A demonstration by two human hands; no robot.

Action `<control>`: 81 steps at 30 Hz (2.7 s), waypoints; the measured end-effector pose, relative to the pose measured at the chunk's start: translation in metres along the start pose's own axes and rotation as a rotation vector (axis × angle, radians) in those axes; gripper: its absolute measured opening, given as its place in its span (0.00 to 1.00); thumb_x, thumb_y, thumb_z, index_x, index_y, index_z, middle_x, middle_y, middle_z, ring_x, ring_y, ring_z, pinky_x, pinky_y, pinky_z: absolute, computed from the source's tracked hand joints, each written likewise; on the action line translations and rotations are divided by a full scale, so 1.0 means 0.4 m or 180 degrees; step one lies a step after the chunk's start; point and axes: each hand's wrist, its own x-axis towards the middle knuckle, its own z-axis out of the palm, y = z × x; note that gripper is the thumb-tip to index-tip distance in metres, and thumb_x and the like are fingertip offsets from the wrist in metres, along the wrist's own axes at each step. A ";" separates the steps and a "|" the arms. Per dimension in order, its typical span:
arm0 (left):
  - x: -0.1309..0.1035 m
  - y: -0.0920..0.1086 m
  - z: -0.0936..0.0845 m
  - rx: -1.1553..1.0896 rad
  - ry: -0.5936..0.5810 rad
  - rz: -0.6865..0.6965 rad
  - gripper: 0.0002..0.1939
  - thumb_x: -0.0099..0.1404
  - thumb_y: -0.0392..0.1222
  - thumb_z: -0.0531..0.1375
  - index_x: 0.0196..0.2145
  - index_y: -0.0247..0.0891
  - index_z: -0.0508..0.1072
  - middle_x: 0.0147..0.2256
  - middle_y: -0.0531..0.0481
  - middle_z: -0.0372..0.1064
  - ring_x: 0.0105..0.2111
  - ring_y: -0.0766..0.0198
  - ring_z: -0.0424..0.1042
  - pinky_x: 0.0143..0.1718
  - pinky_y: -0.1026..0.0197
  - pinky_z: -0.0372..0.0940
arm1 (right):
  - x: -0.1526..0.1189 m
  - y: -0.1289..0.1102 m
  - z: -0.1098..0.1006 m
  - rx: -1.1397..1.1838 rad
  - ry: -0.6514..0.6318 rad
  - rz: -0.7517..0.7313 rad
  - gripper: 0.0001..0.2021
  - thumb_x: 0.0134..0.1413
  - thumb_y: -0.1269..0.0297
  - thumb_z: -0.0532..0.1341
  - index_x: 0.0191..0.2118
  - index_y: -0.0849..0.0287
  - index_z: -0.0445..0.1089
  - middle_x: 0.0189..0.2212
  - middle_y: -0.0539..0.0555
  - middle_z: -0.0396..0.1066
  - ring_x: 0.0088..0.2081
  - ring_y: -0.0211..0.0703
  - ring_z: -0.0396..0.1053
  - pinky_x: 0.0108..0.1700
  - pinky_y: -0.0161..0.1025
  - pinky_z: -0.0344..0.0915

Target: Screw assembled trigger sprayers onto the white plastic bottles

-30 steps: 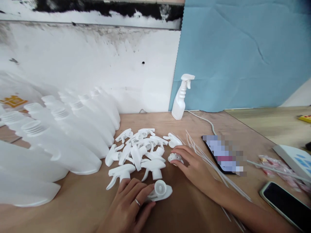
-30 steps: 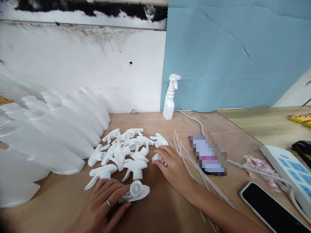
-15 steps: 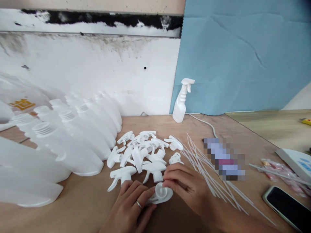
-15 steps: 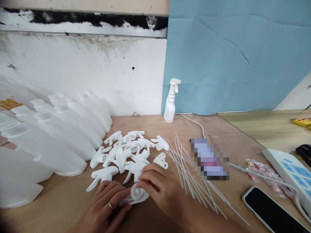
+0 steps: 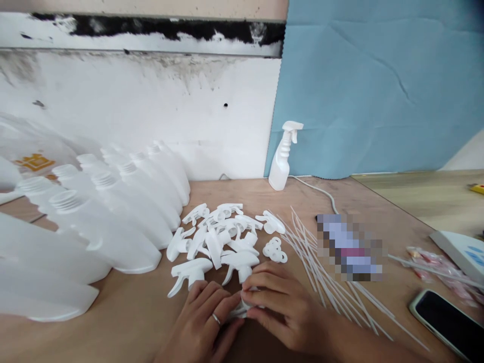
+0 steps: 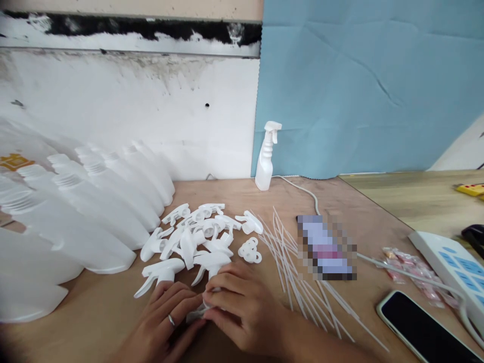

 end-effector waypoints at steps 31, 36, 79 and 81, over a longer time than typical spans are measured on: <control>-0.014 -0.015 0.019 0.0085 -0.0414 -0.0114 0.18 0.72 0.29 0.52 0.57 0.39 0.64 0.36 0.49 0.67 0.36 0.59 0.63 0.39 0.57 0.60 | -0.014 -0.008 0.023 -0.1075 -0.0361 0.0057 0.08 0.63 0.67 0.61 0.46 0.65 0.69 0.44 0.60 0.72 0.47 0.53 0.66 0.51 0.51 0.64; -0.010 -0.010 0.014 0.0053 -0.0344 -0.0048 0.19 0.70 0.28 0.52 0.56 0.39 0.64 0.35 0.48 0.66 0.35 0.58 0.62 0.37 0.58 0.61 | -0.013 -0.018 0.029 -0.1023 -0.0430 0.0157 0.07 0.65 0.67 0.60 0.46 0.64 0.68 0.45 0.59 0.71 0.48 0.52 0.65 0.51 0.49 0.61; -0.010 -0.012 0.007 0.0146 -0.0250 -0.0273 0.19 0.70 0.35 0.55 0.58 0.40 0.63 0.39 0.48 0.72 0.37 0.59 0.71 0.40 0.57 0.69 | 0.055 0.101 -0.255 -0.0850 0.0051 0.2657 0.10 0.65 0.59 0.54 0.33 0.55 0.61 0.23 0.47 0.71 0.22 0.39 0.69 0.29 0.37 0.61; -0.009 -0.011 0.006 0.0155 -0.0277 -0.0263 0.19 0.70 0.34 0.56 0.57 0.40 0.63 0.39 0.48 0.72 0.36 0.58 0.71 0.39 0.56 0.69 | 0.064 0.065 -0.234 -0.0006 0.0154 0.2465 0.10 0.67 0.57 0.53 0.35 0.55 0.61 0.23 0.46 0.71 0.22 0.39 0.71 0.30 0.37 0.64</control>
